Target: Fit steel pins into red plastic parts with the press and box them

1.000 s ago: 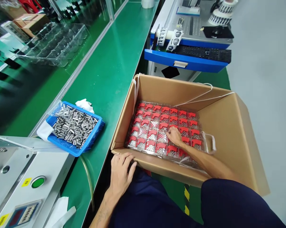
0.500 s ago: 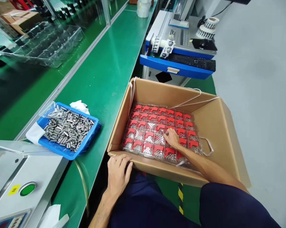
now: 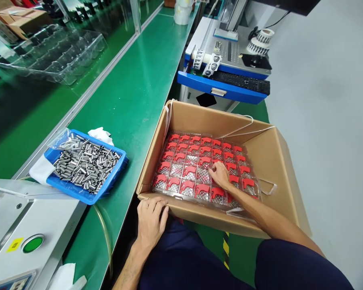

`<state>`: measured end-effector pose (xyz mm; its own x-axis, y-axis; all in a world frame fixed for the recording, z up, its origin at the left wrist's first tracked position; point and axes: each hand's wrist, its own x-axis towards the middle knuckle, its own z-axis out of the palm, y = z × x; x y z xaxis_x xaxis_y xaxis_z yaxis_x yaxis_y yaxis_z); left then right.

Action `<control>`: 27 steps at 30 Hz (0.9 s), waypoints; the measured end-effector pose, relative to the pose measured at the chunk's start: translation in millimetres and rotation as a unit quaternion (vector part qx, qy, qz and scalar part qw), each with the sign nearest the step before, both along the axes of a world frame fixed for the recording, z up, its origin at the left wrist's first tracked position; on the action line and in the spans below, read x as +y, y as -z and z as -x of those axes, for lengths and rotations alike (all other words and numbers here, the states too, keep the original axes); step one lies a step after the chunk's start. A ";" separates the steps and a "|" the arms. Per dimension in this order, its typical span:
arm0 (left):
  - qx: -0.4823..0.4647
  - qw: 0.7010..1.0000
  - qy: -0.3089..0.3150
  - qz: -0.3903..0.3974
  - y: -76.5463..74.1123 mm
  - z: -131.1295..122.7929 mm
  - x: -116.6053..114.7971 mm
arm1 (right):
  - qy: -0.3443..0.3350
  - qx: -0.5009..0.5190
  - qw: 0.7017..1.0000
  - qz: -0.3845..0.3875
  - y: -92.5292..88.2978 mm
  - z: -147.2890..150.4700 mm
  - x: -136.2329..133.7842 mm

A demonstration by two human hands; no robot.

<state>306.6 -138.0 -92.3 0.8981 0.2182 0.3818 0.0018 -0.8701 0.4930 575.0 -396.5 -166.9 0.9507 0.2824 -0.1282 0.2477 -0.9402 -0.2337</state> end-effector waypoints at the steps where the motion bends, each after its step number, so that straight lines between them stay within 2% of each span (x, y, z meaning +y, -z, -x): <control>1: -0.001 1.000 0.001 0.000 0.4 -0.1 0.3 | 0.002 -0.001 1.000 -0.001 -2.7 0.1 0.4; 7: -0.016 1.000 0.006 0.002 2.5 -0.3 0.5 | 0.008 -0.012 1.000 -0.011 -22.9 -0.6 1.5; 13: -0.037 0.999 -0.024 0.012 10.4 1.3 -5.3 | 0.005 -0.027 0.999 -0.033 -48.8 -1.3 0.0; 20: -0.102 0.992 -0.058 0.056 19.5 3.4 -10.5 | 0.011 -0.045 0.998 -0.046 -86.1 -2.7 0.0; 27: -0.146 0.980 -0.089 0.100 16.3 4.7 -9.7 | -0.001 -0.060 0.997 -0.056 -124.5 -6.1 0.3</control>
